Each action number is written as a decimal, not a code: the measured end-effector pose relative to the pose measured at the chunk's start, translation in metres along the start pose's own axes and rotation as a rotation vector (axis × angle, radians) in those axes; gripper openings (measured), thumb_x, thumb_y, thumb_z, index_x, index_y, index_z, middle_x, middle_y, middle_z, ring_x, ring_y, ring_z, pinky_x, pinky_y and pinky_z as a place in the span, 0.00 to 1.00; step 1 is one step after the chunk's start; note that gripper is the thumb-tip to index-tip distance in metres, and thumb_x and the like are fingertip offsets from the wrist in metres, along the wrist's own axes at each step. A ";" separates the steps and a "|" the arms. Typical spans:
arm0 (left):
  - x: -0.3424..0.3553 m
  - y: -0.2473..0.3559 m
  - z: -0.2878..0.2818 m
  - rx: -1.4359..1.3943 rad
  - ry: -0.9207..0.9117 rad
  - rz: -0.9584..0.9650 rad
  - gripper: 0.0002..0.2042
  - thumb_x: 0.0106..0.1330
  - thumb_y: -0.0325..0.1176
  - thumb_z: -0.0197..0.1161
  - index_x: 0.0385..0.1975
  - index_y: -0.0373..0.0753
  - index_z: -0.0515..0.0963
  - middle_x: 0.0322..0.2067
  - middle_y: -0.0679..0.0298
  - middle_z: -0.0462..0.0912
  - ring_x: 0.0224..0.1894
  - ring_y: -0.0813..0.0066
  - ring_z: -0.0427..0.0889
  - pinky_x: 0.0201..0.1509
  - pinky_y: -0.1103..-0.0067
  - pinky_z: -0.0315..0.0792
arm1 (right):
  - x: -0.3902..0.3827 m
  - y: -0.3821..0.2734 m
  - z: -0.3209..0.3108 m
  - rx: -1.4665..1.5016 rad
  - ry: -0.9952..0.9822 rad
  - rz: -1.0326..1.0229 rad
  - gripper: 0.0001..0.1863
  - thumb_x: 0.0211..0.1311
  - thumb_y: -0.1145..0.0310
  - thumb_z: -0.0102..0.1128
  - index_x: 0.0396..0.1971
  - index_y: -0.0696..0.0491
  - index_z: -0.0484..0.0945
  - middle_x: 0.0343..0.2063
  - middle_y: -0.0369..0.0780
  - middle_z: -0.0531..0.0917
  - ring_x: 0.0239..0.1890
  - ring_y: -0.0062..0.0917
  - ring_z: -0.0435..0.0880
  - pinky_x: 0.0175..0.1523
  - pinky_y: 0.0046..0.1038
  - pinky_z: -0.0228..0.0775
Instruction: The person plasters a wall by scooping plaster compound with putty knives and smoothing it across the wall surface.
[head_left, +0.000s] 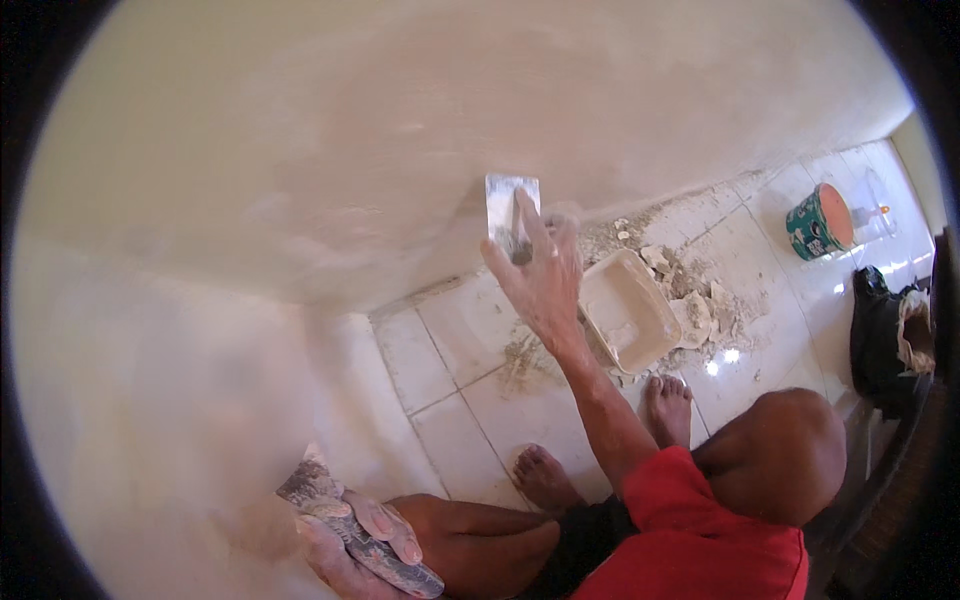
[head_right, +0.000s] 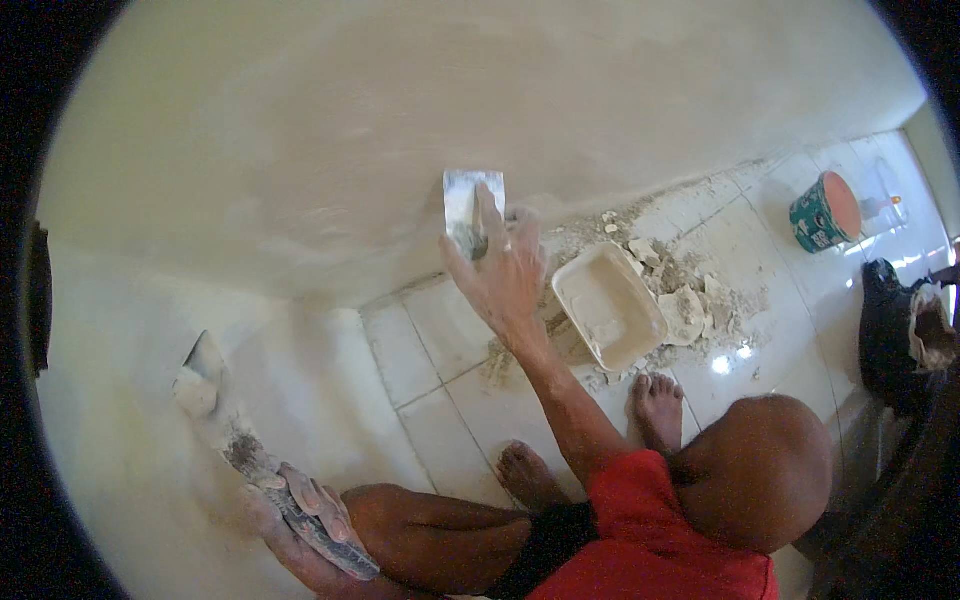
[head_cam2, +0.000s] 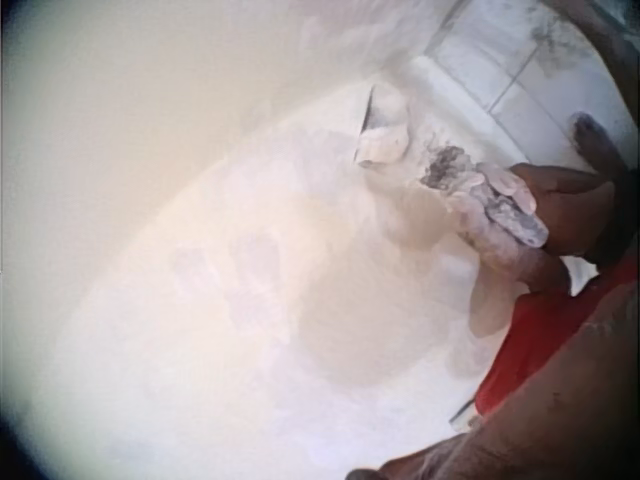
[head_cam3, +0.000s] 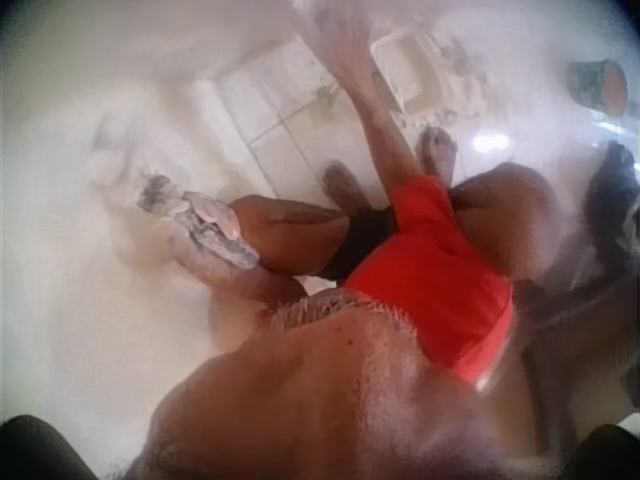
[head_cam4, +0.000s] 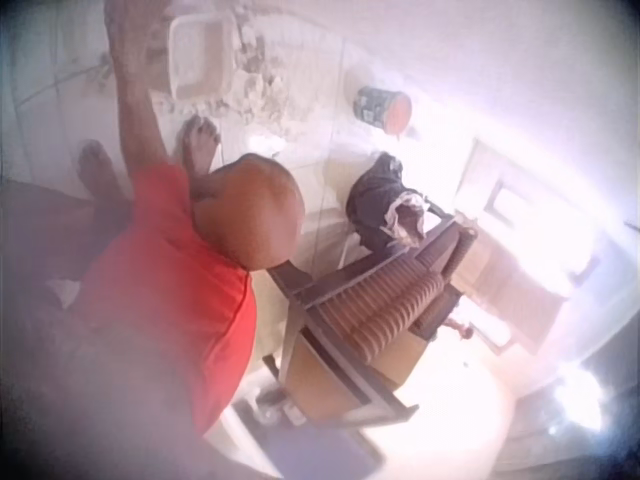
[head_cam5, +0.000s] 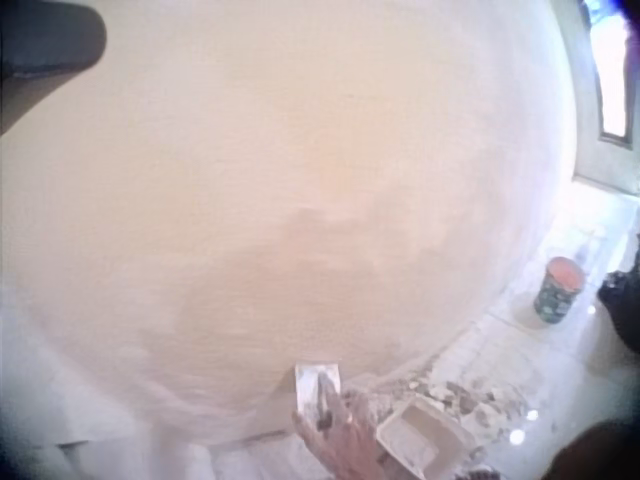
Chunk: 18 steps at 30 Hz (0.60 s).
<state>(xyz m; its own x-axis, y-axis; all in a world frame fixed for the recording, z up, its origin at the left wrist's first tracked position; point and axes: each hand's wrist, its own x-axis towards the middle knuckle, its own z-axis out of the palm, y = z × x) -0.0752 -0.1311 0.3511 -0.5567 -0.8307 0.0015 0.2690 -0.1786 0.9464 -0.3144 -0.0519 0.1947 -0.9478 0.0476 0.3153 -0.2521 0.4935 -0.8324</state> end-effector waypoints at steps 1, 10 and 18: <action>-0.001 0.000 0.000 0.003 0.002 0.001 0.17 0.74 0.47 0.45 0.40 0.36 0.66 0.21 0.65 0.68 0.06 0.84 0.59 0.06 0.89 0.57 | -0.008 -0.004 -0.004 -0.029 -0.015 -0.029 0.38 0.52 0.53 0.67 0.64 0.47 0.66 0.44 0.50 0.68 0.45 0.41 0.72 0.47 0.44 0.66; -0.002 0.004 -0.007 0.001 0.004 -0.003 0.17 0.74 0.47 0.45 0.40 0.36 0.66 0.20 0.65 0.68 0.06 0.83 0.59 0.06 0.88 0.57 | 0.053 -0.019 -0.003 -0.235 0.343 -0.599 0.33 0.55 0.62 0.68 0.62 0.44 0.70 0.59 0.50 0.64 0.57 0.41 0.67 0.58 0.42 0.60; -0.004 0.005 -0.008 0.000 -0.001 -0.012 0.18 0.74 0.48 0.45 0.41 0.36 0.66 0.20 0.65 0.68 0.06 0.83 0.58 0.06 0.88 0.57 | 0.036 0.029 0.002 -0.381 0.419 -0.417 0.32 0.55 0.61 0.67 0.62 0.43 0.70 0.55 0.51 0.68 0.54 0.43 0.68 0.54 0.44 0.59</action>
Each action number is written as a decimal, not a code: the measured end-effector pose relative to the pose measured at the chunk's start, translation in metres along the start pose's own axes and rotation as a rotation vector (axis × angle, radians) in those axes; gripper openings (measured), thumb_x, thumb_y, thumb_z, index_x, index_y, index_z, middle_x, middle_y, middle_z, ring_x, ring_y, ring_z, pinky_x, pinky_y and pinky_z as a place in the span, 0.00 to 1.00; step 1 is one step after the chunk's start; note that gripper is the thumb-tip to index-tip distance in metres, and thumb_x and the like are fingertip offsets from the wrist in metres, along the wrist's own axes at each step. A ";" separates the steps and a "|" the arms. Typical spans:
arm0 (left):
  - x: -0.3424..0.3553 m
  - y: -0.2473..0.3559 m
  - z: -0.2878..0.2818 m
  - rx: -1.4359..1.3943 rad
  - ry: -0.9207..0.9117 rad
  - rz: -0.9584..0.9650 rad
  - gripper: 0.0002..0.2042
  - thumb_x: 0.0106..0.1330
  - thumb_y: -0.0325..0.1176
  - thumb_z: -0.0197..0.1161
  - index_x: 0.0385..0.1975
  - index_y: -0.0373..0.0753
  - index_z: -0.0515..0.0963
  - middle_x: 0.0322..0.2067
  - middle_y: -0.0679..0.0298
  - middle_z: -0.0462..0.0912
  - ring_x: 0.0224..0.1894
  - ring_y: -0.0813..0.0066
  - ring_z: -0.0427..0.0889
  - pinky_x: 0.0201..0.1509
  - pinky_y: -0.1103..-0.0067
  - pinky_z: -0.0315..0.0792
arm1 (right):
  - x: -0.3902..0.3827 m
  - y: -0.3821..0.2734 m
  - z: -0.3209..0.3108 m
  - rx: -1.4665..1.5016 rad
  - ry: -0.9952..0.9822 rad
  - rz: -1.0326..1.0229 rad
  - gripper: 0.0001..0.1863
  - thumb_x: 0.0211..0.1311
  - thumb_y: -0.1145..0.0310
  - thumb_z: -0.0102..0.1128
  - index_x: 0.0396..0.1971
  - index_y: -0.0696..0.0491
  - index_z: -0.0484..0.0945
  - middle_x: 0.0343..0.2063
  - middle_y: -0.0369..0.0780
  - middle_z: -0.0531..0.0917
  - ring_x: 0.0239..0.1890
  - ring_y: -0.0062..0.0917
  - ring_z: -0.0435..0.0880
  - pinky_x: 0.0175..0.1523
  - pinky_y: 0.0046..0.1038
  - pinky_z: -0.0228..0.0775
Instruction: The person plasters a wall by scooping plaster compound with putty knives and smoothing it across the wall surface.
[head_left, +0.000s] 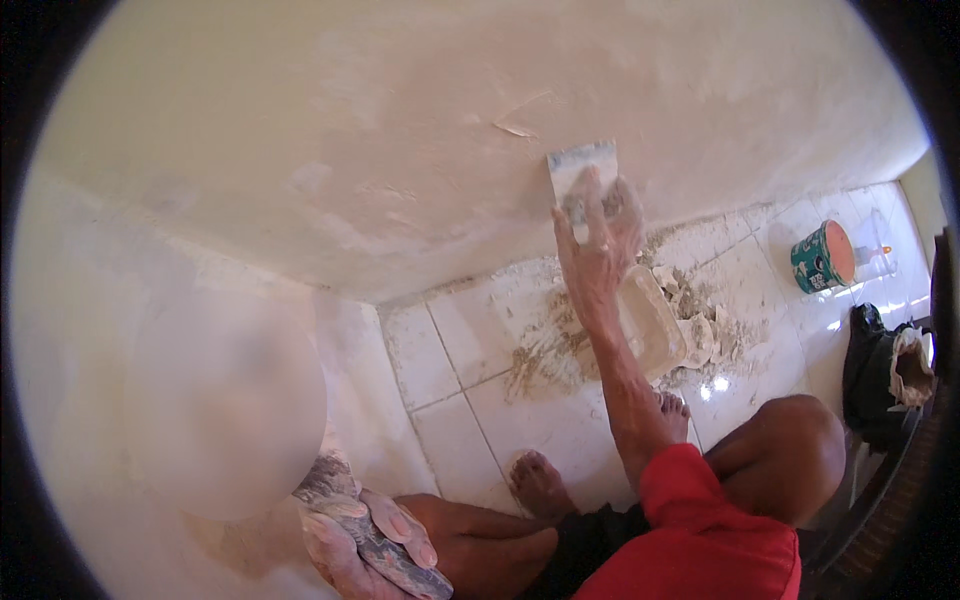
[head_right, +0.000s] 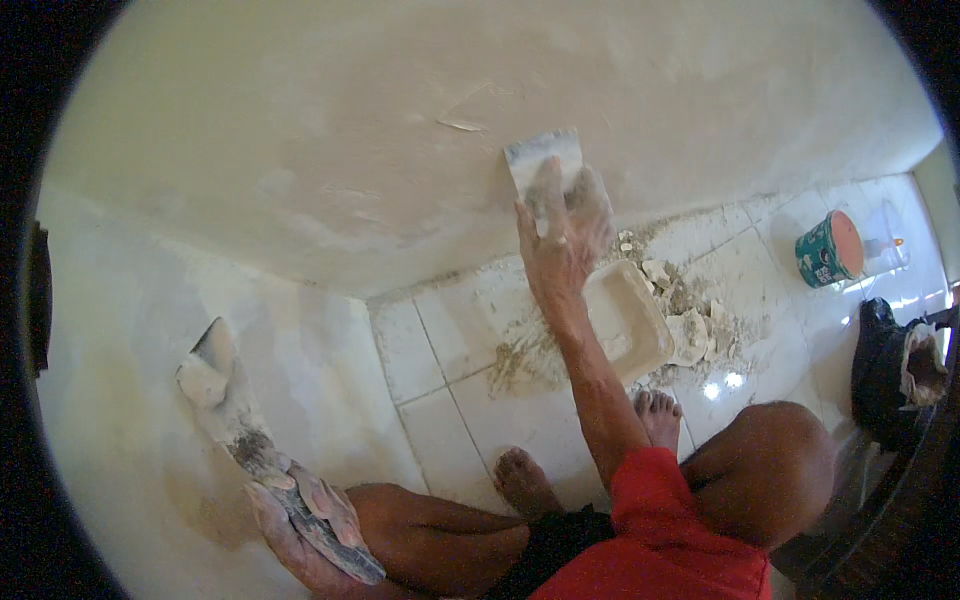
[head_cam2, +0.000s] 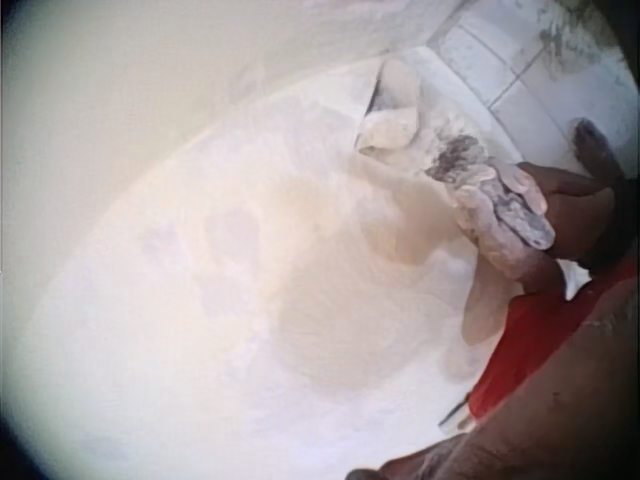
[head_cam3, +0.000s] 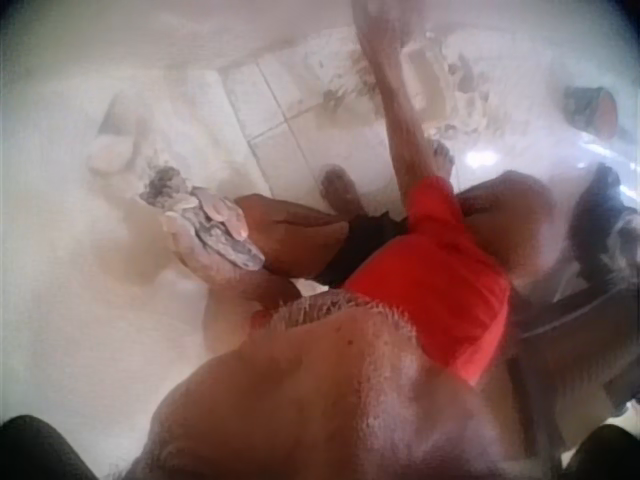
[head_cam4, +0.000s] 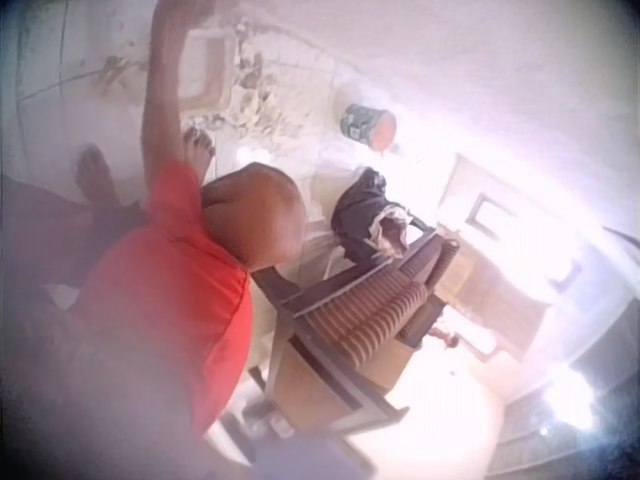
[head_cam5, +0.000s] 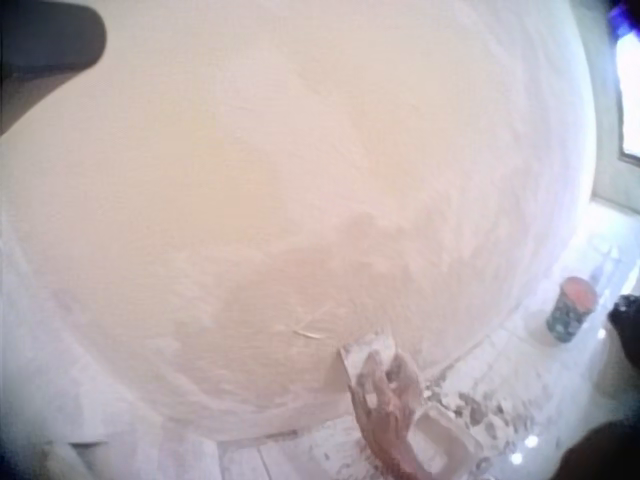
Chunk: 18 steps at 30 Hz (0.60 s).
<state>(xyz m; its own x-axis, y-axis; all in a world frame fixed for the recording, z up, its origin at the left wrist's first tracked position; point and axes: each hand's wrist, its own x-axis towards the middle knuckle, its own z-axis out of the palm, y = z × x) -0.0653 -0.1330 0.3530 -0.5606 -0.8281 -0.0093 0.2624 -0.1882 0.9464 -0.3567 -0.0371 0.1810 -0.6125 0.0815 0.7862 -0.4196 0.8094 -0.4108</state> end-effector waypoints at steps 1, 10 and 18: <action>0.000 -0.001 0.000 0.008 0.000 0.002 0.18 0.74 0.48 0.45 0.41 0.36 0.66 0.20 0.65 0.68 0.06 0.83 0.58 0.06 0.88 0.57 | -0.005 -0.005 -0.009 0.095 -0.050 0.111 0.35 0.54 0.61 0.69 0.64 0.43 0.68 0.54 0.50 0.67 0.55 0.40 0.67 0.56 0.44 0.60; -0.002 -0.002 0.003 0.009 -0.005 -0.035 0.20 0.73 0.50 0.46 0.42 0.35 0.67 0.17 0.66 0.68 0.05 0.81 0.57 0.05 0.86 0.58 | 0.047 -0.070 -0.016 0.269 -0.096 0.242 0.42 0.50 0.58 0.72 0.66 0.43 0.64 0.45 0.47 0.63 0.50 0.36 0.65 0.51 0.44 0.62; -0.005 -0.003 0.008 -0.020 0.057 -0.015 0.20 0.73 0.50 0.46 0.43 0.35 0.66 0.17 0.65 0.68 0.05 0.80 0.60 0.05 0.86 0.57 | -0.009 -0.038 -0.025 0.154 -0.261 0.127 0.43 0.47 0.57 0.72 0.66 0.41 0.65 0.48 0.49 0.64 0.49 0.37 0.65 0.50 0.46 0.61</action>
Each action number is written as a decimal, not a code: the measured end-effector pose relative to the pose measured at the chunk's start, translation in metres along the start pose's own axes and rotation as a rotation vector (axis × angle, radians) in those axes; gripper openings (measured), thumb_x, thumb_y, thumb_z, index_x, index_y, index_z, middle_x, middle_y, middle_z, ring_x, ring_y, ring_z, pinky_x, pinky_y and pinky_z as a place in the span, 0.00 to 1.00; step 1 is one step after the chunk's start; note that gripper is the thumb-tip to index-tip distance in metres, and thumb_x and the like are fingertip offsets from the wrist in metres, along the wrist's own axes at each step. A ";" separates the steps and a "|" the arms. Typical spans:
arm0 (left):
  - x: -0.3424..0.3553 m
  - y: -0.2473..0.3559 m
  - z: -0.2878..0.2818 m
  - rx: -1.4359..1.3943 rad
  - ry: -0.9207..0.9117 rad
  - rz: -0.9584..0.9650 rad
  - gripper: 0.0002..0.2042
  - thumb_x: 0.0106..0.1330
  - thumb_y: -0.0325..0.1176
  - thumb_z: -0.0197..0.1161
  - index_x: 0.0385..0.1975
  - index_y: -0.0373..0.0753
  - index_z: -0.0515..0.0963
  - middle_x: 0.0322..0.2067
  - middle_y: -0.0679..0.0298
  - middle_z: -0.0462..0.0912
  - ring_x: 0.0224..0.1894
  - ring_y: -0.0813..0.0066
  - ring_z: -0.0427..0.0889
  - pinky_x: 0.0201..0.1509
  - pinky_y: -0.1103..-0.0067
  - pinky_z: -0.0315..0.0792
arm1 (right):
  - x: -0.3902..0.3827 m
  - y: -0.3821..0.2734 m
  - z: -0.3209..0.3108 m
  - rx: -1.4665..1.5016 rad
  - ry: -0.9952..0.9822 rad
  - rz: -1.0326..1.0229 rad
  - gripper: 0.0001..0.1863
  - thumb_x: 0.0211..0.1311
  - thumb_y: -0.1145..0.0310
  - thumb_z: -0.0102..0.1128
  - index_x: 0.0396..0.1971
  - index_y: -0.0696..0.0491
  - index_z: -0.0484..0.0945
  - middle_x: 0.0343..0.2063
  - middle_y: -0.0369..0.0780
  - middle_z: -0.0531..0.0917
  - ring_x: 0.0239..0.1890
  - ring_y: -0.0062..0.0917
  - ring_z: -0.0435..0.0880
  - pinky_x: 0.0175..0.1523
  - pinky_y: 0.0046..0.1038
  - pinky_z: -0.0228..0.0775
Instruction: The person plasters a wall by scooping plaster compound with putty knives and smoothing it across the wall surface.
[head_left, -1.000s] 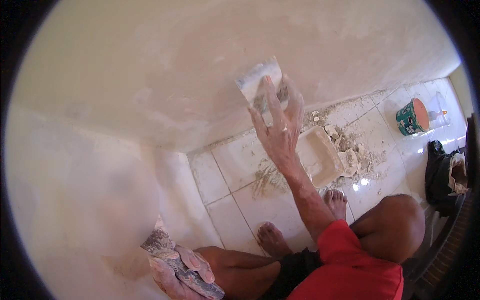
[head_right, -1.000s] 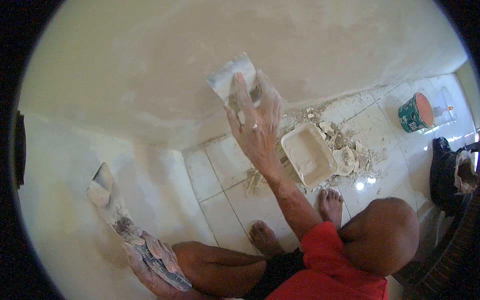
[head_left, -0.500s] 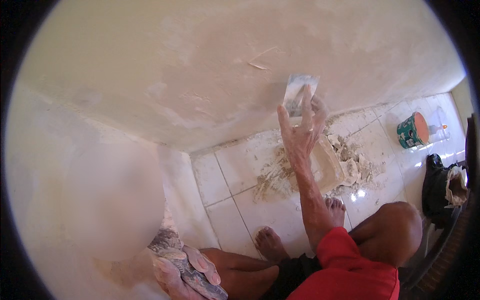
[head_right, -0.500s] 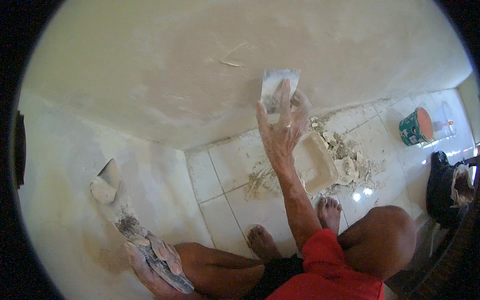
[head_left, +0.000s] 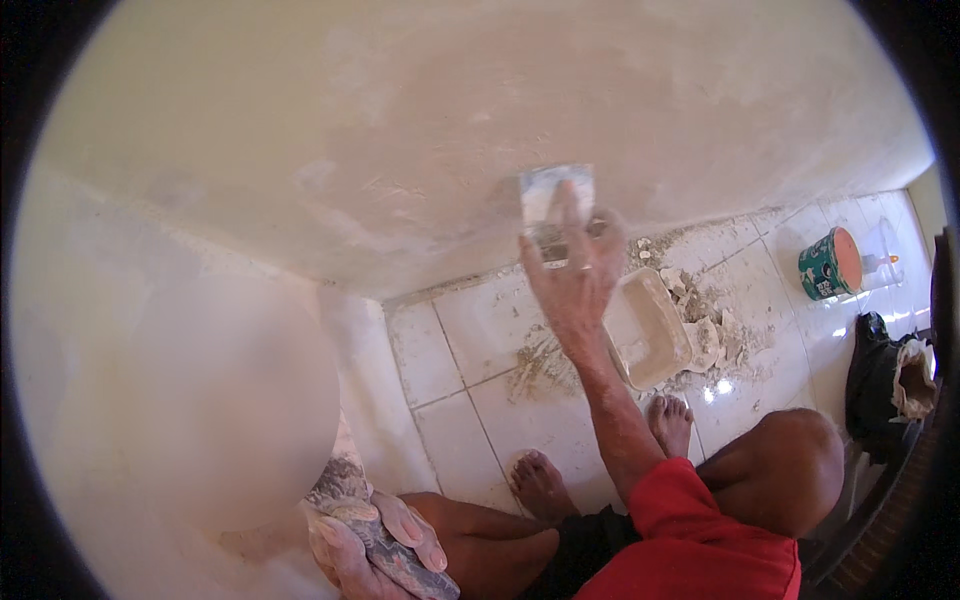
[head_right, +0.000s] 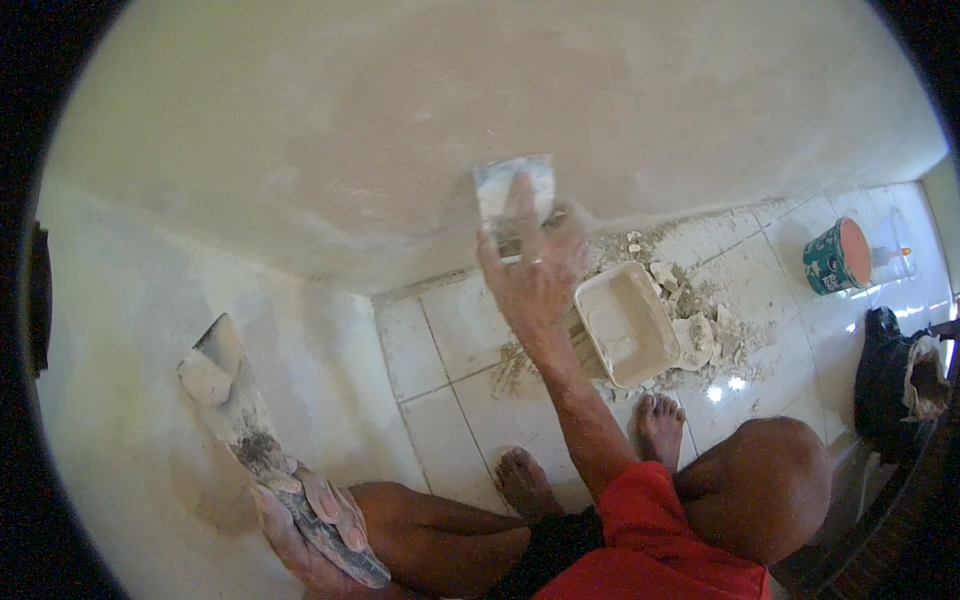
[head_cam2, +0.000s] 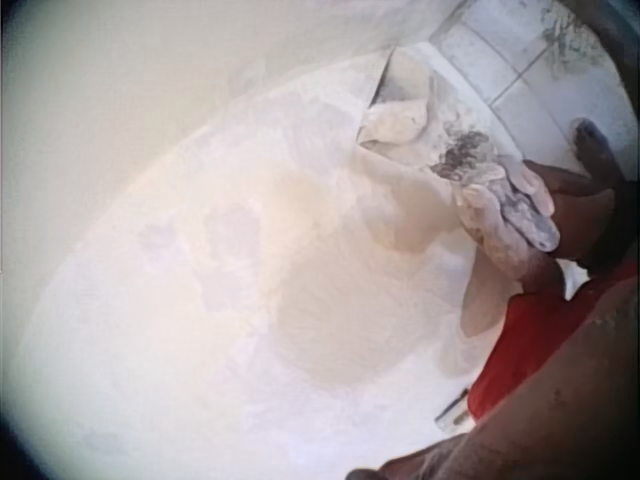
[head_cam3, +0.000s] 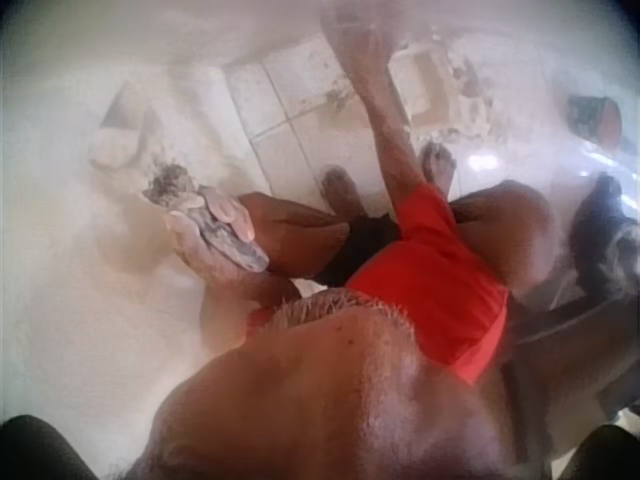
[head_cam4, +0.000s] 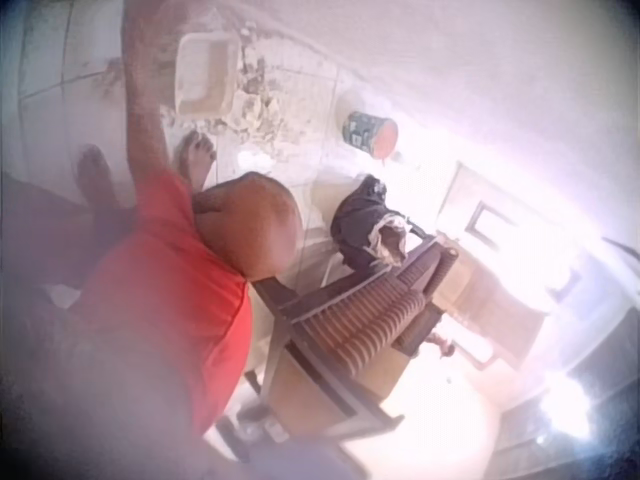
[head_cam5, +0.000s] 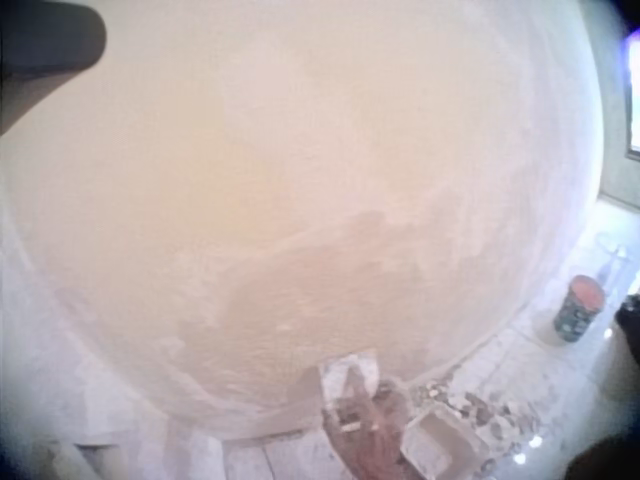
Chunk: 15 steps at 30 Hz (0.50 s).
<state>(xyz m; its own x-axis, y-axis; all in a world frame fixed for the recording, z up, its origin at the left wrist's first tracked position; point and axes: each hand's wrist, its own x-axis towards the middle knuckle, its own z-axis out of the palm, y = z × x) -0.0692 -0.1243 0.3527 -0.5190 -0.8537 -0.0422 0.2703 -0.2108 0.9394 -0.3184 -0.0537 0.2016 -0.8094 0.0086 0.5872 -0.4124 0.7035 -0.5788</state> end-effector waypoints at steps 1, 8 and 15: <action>0.000 0.000 -0.001 0.003 -0.012 0.000 0.20 0.73 0.50 0.46 0.43 0.34 0.66 0.17 0.65 0.68 0.05 0.80 0.60 0.05 0.86 0.57 | 0.005 0.004 -0.005 -0.003 0.001 -0.001 0.43 0.47 0.57 0.72 0.66 0.41 0.65 0.48 0.49 0.64 0.49 0.37 0.65 0.50 0.46 0.61; 0.004 -0.001 -0.006 -0.007 -0.048 -0.005 0.20 0.72 0.50 0.47 0.43 0.35 0.66 0.17 0.64 0.68 0.06 0.79 0.60 0.06 0.85 0.58 | 0.064 0.005 -0.011 0.102 0.302 -0.171 0.39 0.52 0.62 0.70 0.66 0.43 0.65 0.53 0.49 0.64 0.54 0.39 0.66 0.55 0.44 0.63; 0.008 0.003 -0.006 -0.046 -0.023 -0.049 0.21 0.71 0.52 0.47 0.39 0.35 0.68 0.19 0.60 0.68 0.09 0.74 0.63 0.08 0.81 0.60 | 0.011 0.032 0.004 -0.016 0.110 0.021 0.38 0.52 0.58 0.69 0.65 0.44 0.67 0.52 0.52 0.66 0.53 0.43 0.67 0.54 0.47 0.60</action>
<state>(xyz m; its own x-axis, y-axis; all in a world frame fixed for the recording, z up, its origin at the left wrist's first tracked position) -0.0676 -0.1344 0.3533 -0.5505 -0.8310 -0.0799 0.2805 -0.2743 0.9198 -0.3424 -0.0340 0.1871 -0.7663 0.1007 0.6345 -0.3889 0.7135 -0.5829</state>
